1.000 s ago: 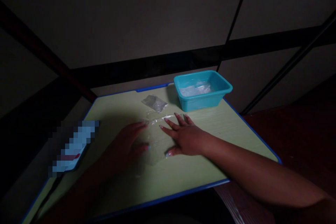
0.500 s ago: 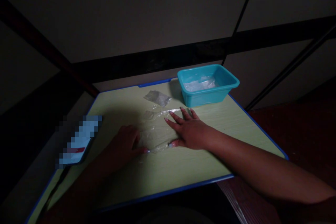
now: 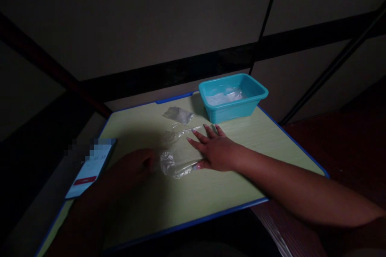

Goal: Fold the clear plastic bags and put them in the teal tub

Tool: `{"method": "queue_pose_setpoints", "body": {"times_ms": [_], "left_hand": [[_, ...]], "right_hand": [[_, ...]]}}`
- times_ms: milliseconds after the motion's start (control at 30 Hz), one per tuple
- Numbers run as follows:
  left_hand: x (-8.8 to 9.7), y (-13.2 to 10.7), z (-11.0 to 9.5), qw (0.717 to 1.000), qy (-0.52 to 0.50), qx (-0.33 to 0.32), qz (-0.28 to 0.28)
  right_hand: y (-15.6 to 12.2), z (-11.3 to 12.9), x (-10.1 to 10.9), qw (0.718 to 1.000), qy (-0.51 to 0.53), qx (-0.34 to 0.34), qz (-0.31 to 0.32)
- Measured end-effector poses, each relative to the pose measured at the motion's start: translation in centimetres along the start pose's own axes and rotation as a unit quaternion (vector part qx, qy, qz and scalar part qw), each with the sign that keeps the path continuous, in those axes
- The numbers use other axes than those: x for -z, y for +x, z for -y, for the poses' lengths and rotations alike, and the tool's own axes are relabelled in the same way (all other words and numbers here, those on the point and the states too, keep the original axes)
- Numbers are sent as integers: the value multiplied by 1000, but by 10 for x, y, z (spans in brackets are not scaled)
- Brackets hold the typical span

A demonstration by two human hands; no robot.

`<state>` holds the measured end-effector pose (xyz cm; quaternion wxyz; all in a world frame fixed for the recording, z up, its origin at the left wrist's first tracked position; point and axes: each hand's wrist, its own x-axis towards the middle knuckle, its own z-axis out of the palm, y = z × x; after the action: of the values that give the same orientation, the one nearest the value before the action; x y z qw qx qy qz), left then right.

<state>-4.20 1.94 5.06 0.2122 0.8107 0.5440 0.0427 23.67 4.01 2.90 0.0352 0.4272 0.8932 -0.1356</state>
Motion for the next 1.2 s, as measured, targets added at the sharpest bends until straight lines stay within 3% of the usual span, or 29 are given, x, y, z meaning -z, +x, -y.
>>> {"method": "queue_pose_setpoints", "body": {"times_ms": [133, 233, 333, 533, 700, 933, 1067, 1200], "left_hand": [[7, -2, 13, 986, 134, -4, -98], [7, -6, 14, 983, 111, -30, -143], [-2, -5, 4, 988, 15, -81, -130], [-25, 9, -14, 993, -24, -76, -88], [-22, 11, -12, 998, -48, -45, -24], [-23, 12, -9, 998, 0, -23, -66], [-21, 11, -12, 998, -2, -37, -51], [-17, 10, -14, 998, -11, -52, -28]], "right_hand": [[1, 1, 1, 1000, -2, -2, 3], [0, 3, 3, 1000, -11, -7, 14], [0, 5, 5, 999, -19, -10, 27], [-1, 5, 5, 1000, -1, 1, 31], [-1, 5, 4, 999, 14, 8, 33], [-2, 6, 2, 999, 16, 34, 15], [-3, 8, 4, 998, 27, 48, -6], [-3, 7, 2, 997, 34, 67, 16]]}}
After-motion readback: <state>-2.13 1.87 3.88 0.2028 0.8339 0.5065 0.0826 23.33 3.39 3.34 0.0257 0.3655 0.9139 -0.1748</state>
